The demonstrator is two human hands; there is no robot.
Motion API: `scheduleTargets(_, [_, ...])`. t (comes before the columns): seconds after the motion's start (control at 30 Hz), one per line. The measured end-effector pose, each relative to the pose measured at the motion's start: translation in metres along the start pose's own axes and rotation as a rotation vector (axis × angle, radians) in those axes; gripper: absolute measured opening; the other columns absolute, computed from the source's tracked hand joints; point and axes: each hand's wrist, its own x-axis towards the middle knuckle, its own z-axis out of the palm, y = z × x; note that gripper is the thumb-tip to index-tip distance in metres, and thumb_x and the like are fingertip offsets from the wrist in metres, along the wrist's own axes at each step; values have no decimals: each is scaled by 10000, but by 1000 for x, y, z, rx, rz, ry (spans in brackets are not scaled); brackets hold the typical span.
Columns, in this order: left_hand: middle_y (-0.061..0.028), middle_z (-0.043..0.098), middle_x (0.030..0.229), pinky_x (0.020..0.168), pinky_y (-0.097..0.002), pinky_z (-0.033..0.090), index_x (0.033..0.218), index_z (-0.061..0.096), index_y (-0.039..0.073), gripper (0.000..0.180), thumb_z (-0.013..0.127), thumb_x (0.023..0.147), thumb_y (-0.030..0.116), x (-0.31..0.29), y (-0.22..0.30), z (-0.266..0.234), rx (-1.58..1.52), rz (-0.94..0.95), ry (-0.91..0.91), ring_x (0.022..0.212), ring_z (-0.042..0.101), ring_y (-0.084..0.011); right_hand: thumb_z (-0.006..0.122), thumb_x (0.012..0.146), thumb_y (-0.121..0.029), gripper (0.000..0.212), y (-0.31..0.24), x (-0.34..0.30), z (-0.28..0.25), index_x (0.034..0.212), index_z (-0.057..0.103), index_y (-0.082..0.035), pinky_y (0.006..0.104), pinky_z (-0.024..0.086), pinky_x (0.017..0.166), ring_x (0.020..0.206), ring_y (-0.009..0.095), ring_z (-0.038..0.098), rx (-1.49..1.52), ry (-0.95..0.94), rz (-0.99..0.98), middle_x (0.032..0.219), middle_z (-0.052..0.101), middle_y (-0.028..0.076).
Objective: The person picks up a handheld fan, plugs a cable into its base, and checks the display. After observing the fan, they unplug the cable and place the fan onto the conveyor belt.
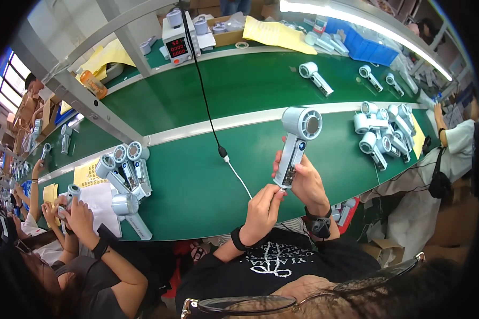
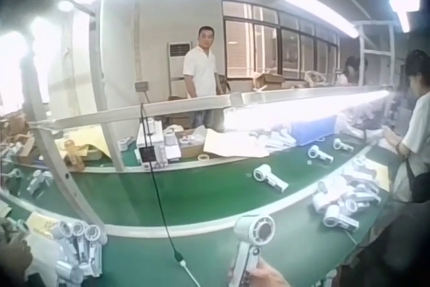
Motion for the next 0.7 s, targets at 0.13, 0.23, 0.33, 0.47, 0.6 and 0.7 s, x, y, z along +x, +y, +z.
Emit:
scheduleTargets(0.13, [-127,598,795,608,-340,462,908,554,-30,37,543,908,6,-2,1,2,155,109,108,678,594,-269,548,895,-216,632,14,1,5,1412,248,-10,363,474,890,1012,210,522,203,3,29,1137,490,114])
scheduleTargets(0.23, [-150,570,796,612,-389,449,911,557,-29,43,565,879,-3,-2,6,0,214,114,169,696,561,-336,537,904,-184,598,24,1,5,1405,255,-19,366,476,896,1016,209,524,276,32,57,1138,491,106])
scheduleTargets(0.33, [-149,562,772,600,-401,438,899,566,-32,40,574,868,-9,-1,7,-3,310,151,200,674,549,-333,530,906,-151,581,33,1,4,1403,258,-23,372,474,901,1015,205,519,279,84,90,1135,488,105])
scheduleTargets(0.47, [-157,562,752,582,-409,428,872,570,-37,32,584,853,-15,-2,6,-6,352,137,197,653,542,-335,496,916,-110,544,40,2,7,1399,262,-25,376,467,910,1017,201,512,288,87,58,1143,475,105])
scheduleTargets(0.6, [-163,562,734,569,-412,425,848,571,-39,27,589,845,-18,-4,6,-11,335,91,181,644,548,-340,559,887,-168,610,41,3,17,1393,263,1,361,456,893,1001,190,507,100,144,-19,1120,477,100])
scheduleTargets(0.7, [-153,574,722,550,-392,424,839,577,-37,22,590,845,-21,-4,7,-15,332,79,199,619,559,-337,548,888,-138,625,47,3,18,1410,226,-15,362,451,896,1006,190,507,0,121,-94,1137,463,96])
